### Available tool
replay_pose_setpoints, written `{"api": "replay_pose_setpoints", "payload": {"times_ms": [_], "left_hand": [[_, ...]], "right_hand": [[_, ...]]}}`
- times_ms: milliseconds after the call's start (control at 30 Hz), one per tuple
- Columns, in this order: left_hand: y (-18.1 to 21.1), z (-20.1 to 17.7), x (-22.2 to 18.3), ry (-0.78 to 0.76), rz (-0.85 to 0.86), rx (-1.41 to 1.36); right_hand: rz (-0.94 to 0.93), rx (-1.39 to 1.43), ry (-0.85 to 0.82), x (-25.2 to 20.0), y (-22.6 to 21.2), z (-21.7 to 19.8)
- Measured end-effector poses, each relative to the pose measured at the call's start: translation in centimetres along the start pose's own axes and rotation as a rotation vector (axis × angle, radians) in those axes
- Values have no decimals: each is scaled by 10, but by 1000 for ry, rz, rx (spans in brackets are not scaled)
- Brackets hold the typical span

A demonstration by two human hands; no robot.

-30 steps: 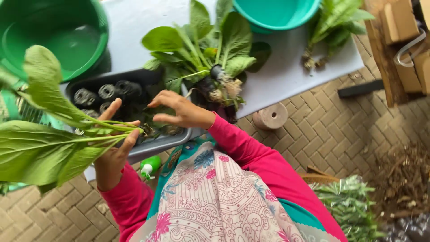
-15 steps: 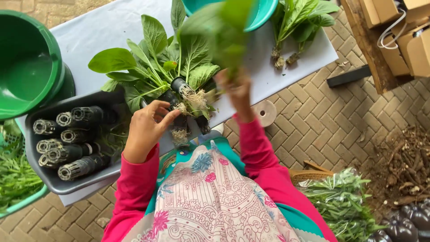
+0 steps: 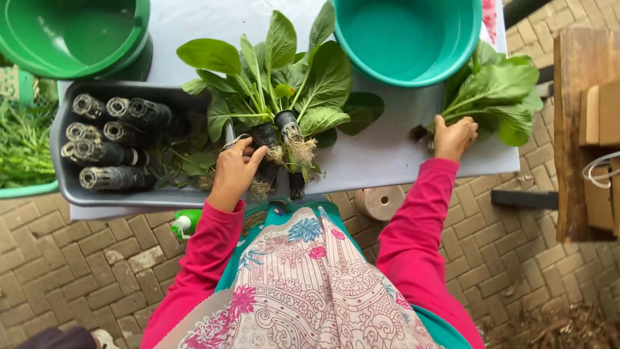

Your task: Processing and cleaning harvested bok choy by removing them from net pots and organizing them in baskets.

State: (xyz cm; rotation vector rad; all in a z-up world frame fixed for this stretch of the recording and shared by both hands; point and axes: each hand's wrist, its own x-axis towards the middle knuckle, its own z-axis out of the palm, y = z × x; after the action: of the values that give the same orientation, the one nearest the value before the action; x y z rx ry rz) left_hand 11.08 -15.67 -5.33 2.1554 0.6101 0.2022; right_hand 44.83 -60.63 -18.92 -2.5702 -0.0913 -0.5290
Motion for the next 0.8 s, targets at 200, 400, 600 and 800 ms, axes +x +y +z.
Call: {"api": "replay_pose_setpoints", "payload": {"times_ms": [200, 400, 600, 800], "left_hand": [[-5, 40, 10, 116, -109, -48], [-8, 55, 14, 357, 21, 122], [12, 21, 11, 343, 30, -207], [20, -23, 6, 60, -92, -818]], "right_hand": [[-97, 505, -363, -41, -226, -48], [-230, 620, -839, -108, -320, -13], [-260, 605, -827, -121, -309, 7], [-355, 526, -660, -119, -297, 6]]}}
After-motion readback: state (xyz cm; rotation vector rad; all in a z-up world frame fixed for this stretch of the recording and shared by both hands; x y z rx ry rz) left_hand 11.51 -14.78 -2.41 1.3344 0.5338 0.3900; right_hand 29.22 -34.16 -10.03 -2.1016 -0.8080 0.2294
